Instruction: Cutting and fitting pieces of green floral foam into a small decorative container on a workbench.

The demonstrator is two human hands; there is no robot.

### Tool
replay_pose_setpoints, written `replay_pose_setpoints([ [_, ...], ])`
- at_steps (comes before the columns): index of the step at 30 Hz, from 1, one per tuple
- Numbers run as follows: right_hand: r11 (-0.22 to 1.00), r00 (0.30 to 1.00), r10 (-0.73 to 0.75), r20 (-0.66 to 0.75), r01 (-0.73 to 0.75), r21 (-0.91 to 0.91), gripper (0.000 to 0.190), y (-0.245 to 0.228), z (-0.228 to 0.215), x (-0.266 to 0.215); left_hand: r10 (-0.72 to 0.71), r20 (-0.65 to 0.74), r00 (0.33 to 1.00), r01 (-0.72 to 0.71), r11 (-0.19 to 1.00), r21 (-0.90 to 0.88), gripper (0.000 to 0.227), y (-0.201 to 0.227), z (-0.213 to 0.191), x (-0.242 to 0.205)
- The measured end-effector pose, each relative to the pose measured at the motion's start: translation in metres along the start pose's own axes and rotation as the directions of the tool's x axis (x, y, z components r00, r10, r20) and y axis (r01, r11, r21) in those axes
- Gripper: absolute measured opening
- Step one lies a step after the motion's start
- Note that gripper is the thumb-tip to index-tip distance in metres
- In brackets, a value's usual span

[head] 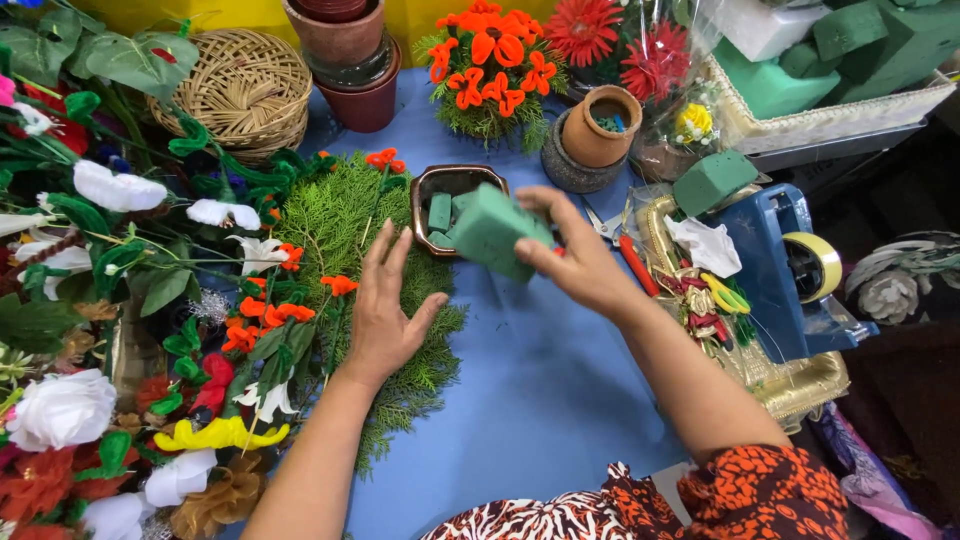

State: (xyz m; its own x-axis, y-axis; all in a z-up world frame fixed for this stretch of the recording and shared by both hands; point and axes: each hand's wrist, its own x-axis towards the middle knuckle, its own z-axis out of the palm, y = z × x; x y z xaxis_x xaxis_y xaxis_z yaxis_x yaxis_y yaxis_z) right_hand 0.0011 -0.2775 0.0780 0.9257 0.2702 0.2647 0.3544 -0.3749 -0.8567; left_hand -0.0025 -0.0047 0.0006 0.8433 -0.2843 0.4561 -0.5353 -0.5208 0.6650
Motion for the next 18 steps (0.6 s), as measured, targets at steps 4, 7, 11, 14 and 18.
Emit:
replay_pose_setpoints([
  [4,0.995,0.998,0.055,0.038,-0.051,-0.09,0.065,0.017,0.018,-0.037,0.15,0.008,0.989,-0.15,0.985,0.087,0.083,0.019,0.001,-0.002],
  [7,0.988,1.0,-0.014,0.028,0.018,-0.156,0.073,0.027,0.03,-0.057,0.236,0.064,0.97,-0.238,0.971,0.015,0.085,0.032,0.011,-0.009],
  [11,0.978,0.998,-0.065,0.015,0.067,-0.197,0.079,0.036,0.041,-0.071,0.311,0.093,0.946,-0.316,0.948,0.038,0.086,0.038,0.025,-0.018],
  [14,0.984,0.992,-0.113,0.053,0.119,-0.132,0.079,0.036,0.043,-0.073,0.3,0.132,0.945,-0.299,0.954,-0.03,0.089,0.042,0.022,-0.017],
  [18,0.99,0.987,-0.14,0.079,0.141,-0.006,0.075,0.039,0.042,-0.075,0.141,0.338,0.93,-0.074,0.976,-0.203,0.1,0.052,0.011,-0.012],
])
